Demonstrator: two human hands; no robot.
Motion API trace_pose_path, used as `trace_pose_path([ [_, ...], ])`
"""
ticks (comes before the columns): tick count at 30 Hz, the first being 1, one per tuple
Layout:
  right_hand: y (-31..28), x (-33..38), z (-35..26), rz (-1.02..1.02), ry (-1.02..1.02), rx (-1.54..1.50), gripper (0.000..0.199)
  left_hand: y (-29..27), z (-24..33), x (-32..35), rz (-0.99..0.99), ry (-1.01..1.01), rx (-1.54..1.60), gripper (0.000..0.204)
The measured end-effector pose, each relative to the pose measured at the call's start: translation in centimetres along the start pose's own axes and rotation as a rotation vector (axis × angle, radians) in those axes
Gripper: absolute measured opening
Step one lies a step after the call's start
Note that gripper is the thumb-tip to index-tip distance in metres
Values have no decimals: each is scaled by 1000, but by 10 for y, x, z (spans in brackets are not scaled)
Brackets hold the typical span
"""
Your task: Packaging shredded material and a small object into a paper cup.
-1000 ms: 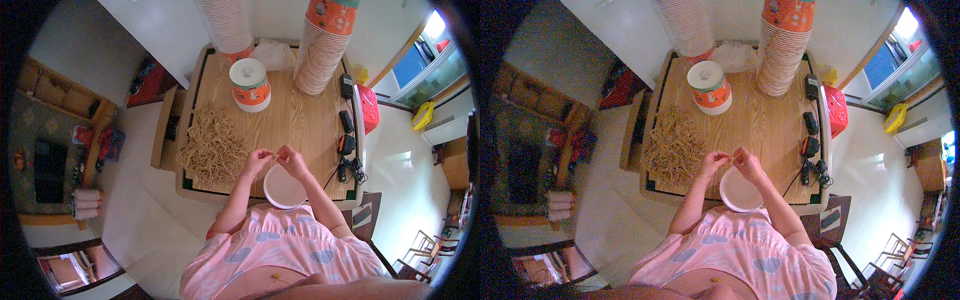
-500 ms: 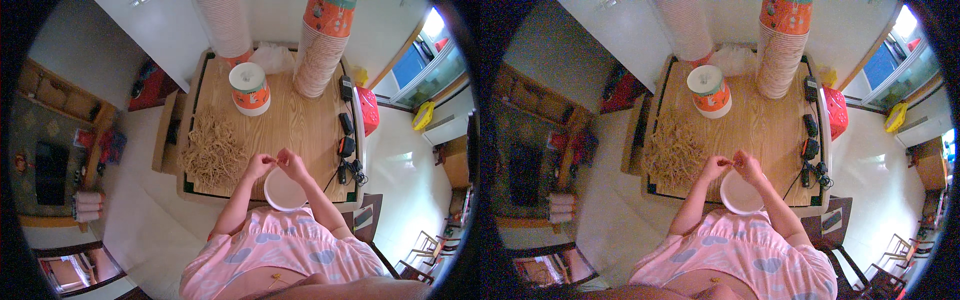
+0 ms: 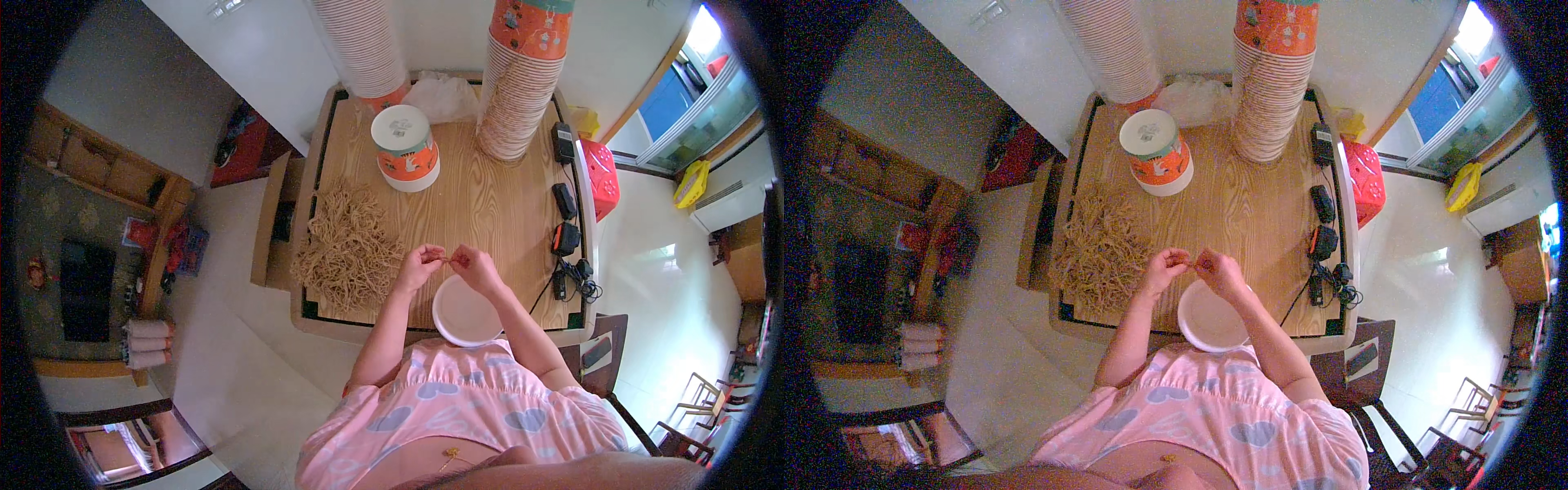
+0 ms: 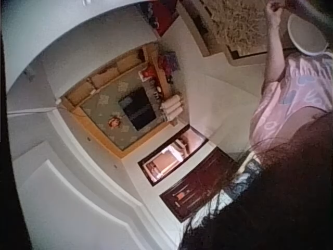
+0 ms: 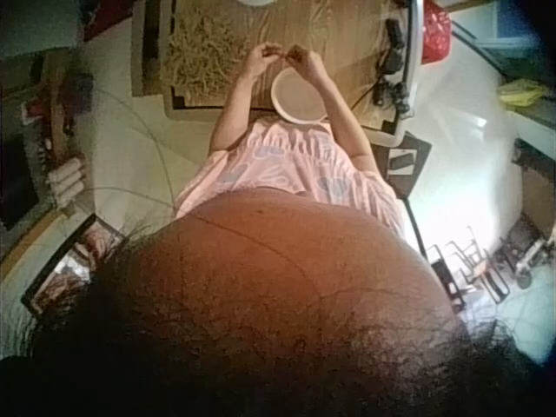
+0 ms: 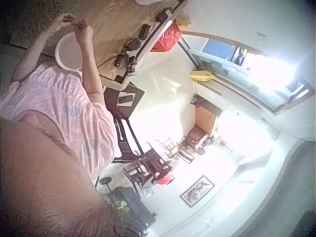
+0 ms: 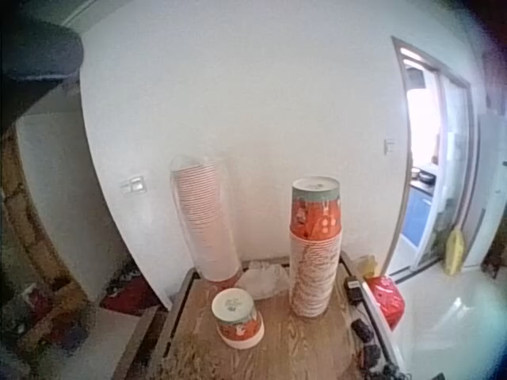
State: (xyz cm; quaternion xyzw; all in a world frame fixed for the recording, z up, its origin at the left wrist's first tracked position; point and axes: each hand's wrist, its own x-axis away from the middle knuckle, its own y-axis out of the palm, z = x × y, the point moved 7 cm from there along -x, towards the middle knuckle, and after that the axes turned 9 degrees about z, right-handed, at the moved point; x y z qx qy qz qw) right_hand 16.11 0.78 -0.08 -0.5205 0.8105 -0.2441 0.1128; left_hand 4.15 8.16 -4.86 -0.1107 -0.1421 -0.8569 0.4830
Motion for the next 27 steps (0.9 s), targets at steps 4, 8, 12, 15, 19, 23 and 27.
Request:
trace_pose_path([
  [4, -1, 1, 1, 6, -7, 12, 14, 3, 2, 1, -3, -8, 37, 22],
  [8, 0, 1, 2, 25, -37, 18, 18, 6, 6, 2, -10, 39, -88, 15],
  [12, 0, 0, 2, 31, -41, 63, 19, 7, 9, 3, 43, 74, -219, 12],
  [15, 0, 1, 1, 44, -72, 75, 19, 6, 11, 3, 120, 108, -243, 12],
  [19, 10, 0, 2, 31, -104, 125, 17, 5, 15, 2, 287, 415, -532, 9],
  [23, 11, -3, 3, 123, -228, 228, 13, 12, 22, 5, 401, 716, -677, 8],
  [27, 16, -13, 32, -128, 123, 3, 17, 4, 1, -12, 275, 423, -414, 4],
])
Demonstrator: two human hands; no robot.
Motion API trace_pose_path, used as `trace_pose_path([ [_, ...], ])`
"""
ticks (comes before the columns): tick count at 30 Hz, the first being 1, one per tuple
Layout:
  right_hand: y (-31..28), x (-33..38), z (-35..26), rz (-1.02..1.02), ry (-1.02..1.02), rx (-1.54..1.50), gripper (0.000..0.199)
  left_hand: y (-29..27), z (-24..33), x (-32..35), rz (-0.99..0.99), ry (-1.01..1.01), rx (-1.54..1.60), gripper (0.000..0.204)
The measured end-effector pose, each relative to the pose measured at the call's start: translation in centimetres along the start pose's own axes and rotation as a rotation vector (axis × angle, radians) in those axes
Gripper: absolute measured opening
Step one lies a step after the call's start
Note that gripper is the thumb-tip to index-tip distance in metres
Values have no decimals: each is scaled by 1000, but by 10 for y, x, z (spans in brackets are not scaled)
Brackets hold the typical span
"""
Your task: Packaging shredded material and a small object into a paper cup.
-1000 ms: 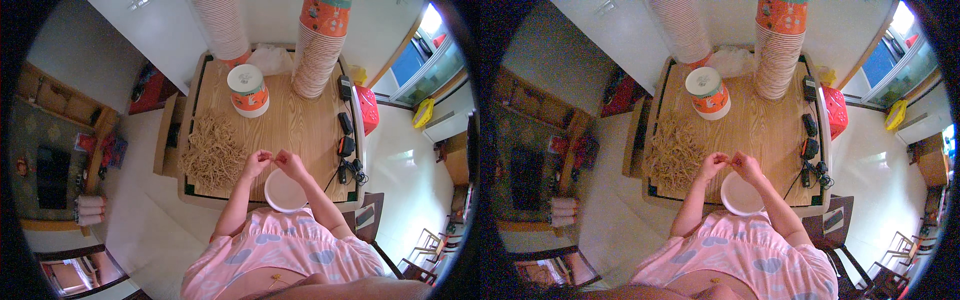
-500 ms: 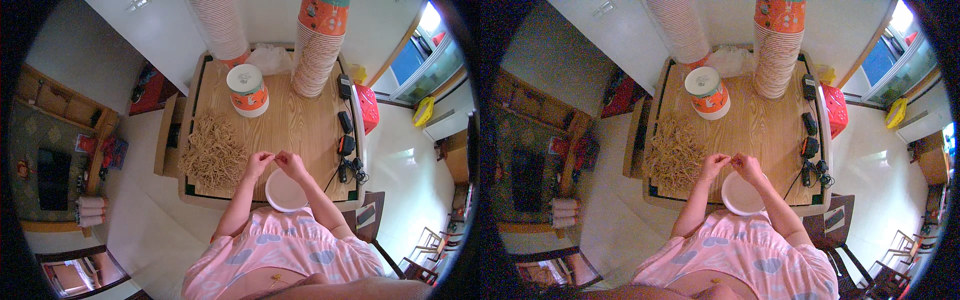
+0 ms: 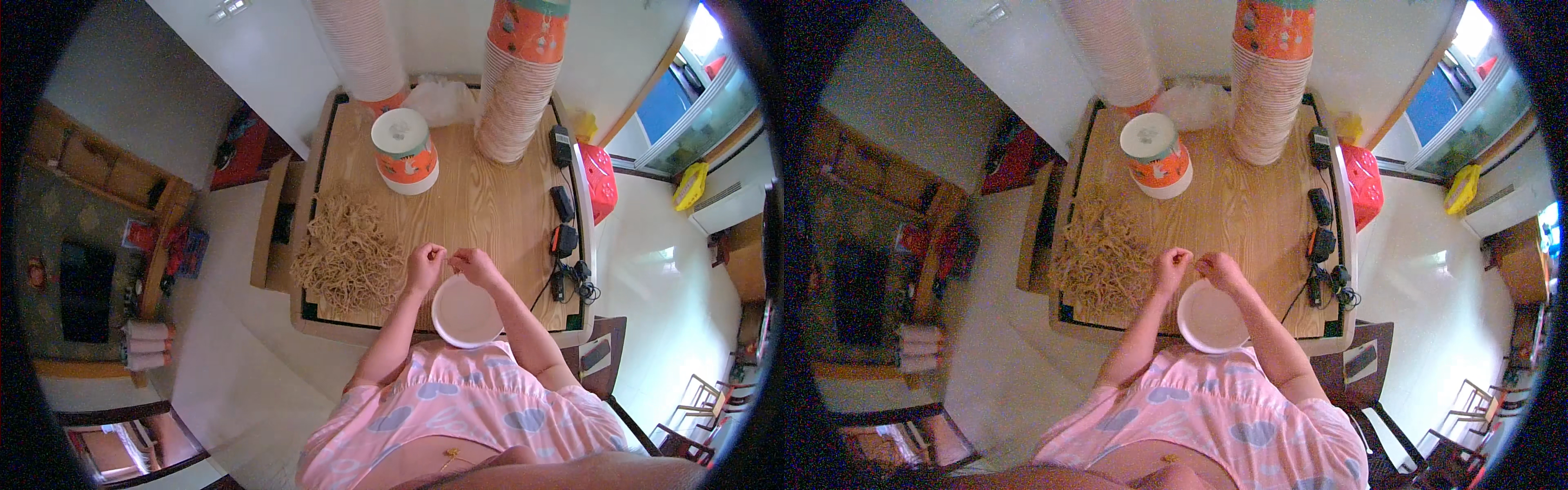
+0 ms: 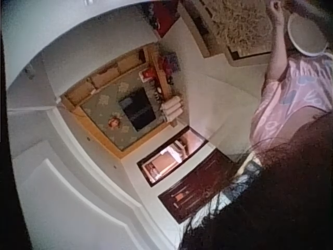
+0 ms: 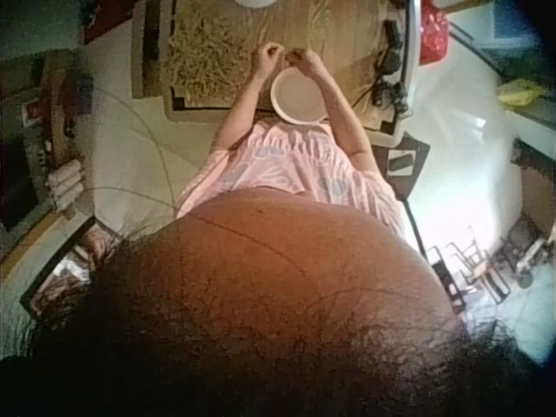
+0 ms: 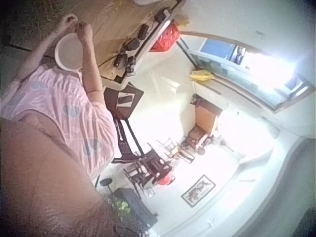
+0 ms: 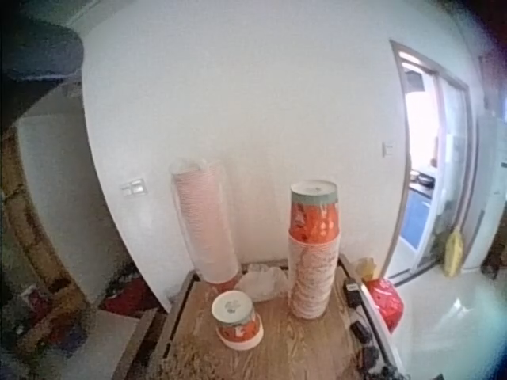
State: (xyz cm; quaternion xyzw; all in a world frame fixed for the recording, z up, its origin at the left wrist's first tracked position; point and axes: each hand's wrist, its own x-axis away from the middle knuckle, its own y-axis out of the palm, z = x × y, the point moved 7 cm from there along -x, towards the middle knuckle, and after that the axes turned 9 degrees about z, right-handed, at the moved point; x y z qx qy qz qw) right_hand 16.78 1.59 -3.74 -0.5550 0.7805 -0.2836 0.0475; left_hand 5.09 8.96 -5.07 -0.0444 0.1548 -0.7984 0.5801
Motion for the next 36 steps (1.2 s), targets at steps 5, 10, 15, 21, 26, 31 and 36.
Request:
trace_pose_path([
  [5, 6, -16, 21, -216, 193, -362, 18, 4, 5, -9, -48, 62, -3, 6],
  [10, 11, -23, 28, -227, 219, -356, 16, 9, 4, -13, -93, 64, 27, 11],
  [15, 0, -20, 7, -142, 99, -271, 12, -2, -14, -14, -289, -22, -193, 7],
  [21, 7, -24, 18, -204, -1, -320, 13, -5, 18, -19, -55, 231, -259, 8],
  [26, 8, -14, 24, -309, 147, -185, 15, -10, -42, -17, 53, 68, -347, 7],
  [31, 3, -2, 18, -298, 117, -70, 17, -1, -45, -4, -144, -101, -138, 7],
  [36, 8, -6, 38, -297, 75, -228, 12, 23, 1, 4, -451, 139, 21, 17],
])
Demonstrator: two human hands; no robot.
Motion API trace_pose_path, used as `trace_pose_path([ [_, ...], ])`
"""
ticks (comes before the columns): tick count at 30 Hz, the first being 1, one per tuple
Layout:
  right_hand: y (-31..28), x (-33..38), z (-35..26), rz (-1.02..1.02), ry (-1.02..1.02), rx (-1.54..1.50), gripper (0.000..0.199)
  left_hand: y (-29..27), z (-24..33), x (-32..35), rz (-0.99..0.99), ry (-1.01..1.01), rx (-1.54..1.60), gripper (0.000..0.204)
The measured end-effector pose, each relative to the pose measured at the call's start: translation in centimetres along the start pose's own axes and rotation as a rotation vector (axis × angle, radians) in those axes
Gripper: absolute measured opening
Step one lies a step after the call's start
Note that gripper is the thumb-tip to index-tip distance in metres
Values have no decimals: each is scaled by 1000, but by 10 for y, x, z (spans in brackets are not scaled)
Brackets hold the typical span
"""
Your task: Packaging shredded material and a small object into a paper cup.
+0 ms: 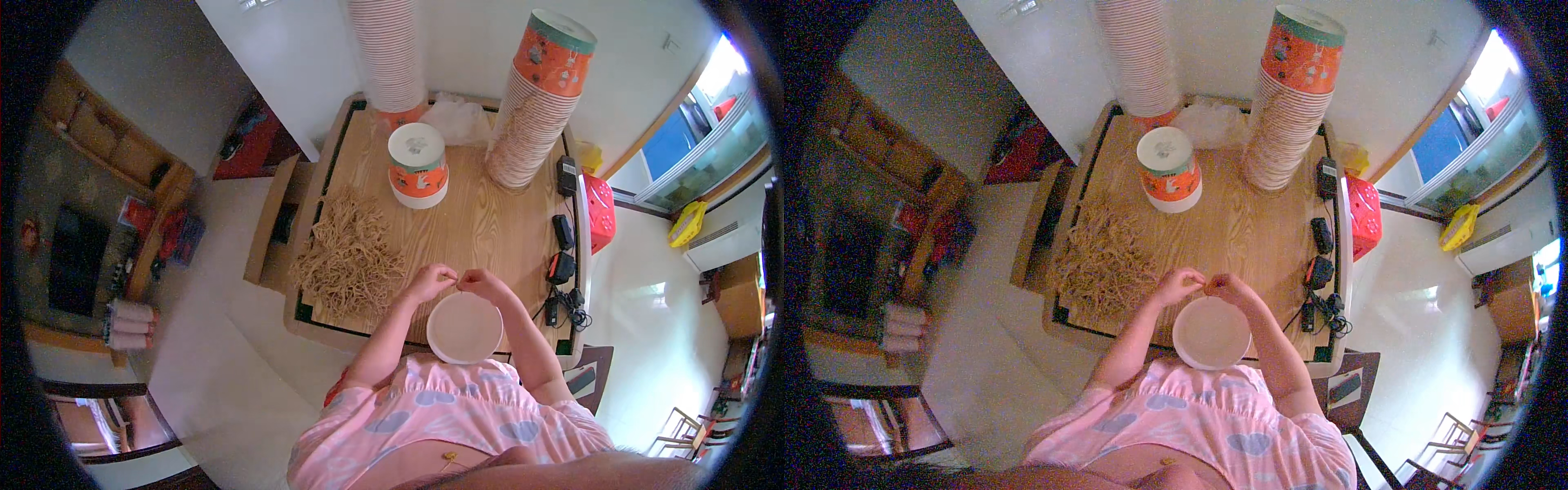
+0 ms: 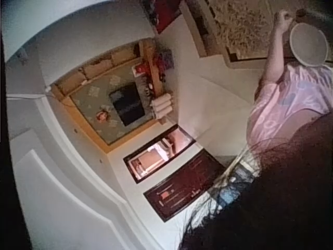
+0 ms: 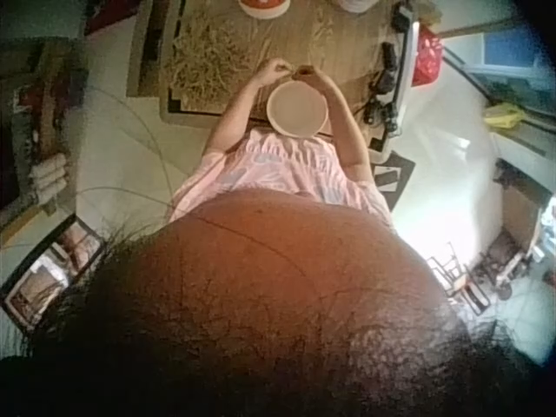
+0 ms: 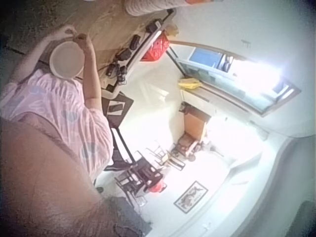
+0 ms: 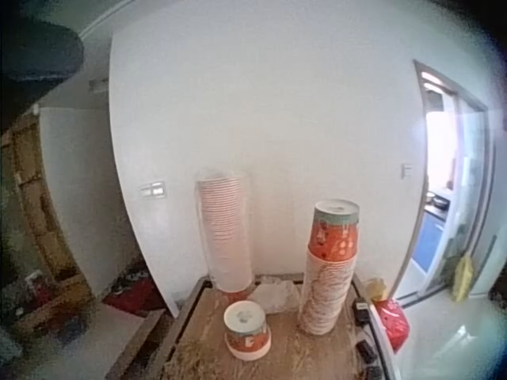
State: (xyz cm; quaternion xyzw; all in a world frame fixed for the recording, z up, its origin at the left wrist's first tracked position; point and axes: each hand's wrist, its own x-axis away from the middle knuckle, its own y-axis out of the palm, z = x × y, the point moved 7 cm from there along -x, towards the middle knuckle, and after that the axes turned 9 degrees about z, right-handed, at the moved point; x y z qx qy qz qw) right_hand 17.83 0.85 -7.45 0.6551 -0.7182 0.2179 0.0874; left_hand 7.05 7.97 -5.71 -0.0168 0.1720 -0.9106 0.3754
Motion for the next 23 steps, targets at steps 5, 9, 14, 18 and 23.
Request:
trace_pose_path([
  [5, 0, 6, -8, 74, -38, -72, 11, 5, -18, 4, 20, -178, 86, 12],
  [9, -3, 9, -10, 164, 110, -119, 12, 17, -21, 9, 107, -257, 465, 9],
  [14, -7, 7, -11, 210, 18, -209, 10, 18, -34, 17, 87, -362, 211, 8],
  [18, -14, 10, -10, 315, -27, -239, 9, 10, -34, 25, 194, -383, 185, 9],
  [23, -8, 13, -7, 262, -17, -188, 11, 8, -40, 33, 195, -458, 316, 9],
])
